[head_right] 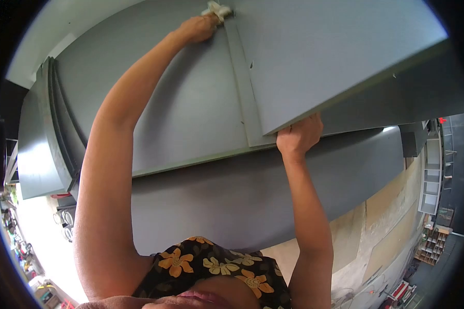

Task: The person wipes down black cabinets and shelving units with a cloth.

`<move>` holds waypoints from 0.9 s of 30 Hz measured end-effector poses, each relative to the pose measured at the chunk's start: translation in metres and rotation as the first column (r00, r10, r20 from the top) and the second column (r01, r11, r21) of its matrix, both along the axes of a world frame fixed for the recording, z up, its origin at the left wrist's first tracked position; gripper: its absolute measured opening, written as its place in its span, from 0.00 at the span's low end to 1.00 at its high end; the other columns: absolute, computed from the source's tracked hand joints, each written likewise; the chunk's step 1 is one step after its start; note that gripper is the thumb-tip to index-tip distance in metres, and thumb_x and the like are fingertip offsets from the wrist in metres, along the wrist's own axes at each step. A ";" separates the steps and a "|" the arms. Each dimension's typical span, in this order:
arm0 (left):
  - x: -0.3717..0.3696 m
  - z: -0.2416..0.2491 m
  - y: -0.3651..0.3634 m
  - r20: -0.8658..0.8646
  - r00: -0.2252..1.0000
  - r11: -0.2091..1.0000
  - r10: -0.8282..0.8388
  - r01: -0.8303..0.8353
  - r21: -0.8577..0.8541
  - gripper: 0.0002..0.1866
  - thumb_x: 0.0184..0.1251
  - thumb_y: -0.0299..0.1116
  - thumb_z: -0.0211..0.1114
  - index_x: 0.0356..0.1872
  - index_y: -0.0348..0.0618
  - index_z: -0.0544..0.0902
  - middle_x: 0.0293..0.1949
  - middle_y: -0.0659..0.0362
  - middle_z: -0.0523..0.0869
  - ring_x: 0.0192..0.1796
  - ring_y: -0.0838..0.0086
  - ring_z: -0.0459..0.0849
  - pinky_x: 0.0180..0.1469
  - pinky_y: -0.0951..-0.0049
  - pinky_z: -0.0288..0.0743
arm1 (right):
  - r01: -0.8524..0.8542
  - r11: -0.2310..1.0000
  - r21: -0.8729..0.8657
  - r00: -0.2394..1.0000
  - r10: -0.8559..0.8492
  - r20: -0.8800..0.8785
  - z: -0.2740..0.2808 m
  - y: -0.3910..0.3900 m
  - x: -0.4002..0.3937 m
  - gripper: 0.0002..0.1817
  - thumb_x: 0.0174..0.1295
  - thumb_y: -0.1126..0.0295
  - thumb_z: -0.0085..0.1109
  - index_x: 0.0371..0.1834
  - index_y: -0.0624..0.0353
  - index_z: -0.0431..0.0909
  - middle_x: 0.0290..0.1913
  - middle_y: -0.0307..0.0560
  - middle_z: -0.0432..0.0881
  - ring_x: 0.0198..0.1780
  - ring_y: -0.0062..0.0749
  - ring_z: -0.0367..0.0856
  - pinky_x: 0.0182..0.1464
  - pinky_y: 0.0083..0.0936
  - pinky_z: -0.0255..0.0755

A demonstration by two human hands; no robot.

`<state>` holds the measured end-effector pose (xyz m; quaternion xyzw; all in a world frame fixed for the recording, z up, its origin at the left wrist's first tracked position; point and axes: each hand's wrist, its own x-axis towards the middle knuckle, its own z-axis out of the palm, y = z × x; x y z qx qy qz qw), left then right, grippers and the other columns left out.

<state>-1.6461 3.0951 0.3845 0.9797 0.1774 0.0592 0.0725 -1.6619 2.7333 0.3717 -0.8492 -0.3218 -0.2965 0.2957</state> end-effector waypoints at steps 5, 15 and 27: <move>0.048 0.001 0.049 0.017 0.996 0.995 0.087 -0.086 -0.049 0.21 0.68 0.34 0.44 0.62 0.52 0.69 0.64 0.53 0.70 0.62 0.54 0.71 0.63 0.52 0.62 | 0.026 0.991 -0.134 1.000 -0.023 0.018 -0.020 -0.022 0.004 0.18 0.54 0.60 0.61 0.39 0.64 0.78 0.37 0.52 0.81 0.40 0.55 0.78 0.40 0.43 0.70; 0.095 -0.004 0.117 0.036 0.972 0.967 0.232 -0.227 -0.114 0.27 0.71 0.34 0.41 0.71 0.55 0.57 0.73 0.57 0.57 0.73 0.60 0.55 0.70 0.42 0.46 | 0.135 0.804 -0.579 0.846 0.211 0.490 -0.044 -0.059 0.002 0.23 0.60 0.70 0.60 0.58 0.65 0.69 0.56 0.53 0.75 0.54 0.44 0.76 0.57 0.34 0.70; -0.100 -0.061 0.341 0.333 0.858 0.818 0.392 -0.490 0.300 0.19 0.65 0.32 0.46 0.54 0.53 0.77 0.56 0.54 0.79 0.58 0.55 0.76 0.62 0.59 0.68 | 0.079 0.804 -0.590 0.984 0.031 0.175 -0.054 -0.062 0.005 0.23 0.58 0.63 0.57 0.55 0.61 0.75 0.55 0.56 0.76 0.55 0.48 0.74 0.55 0.45 0.70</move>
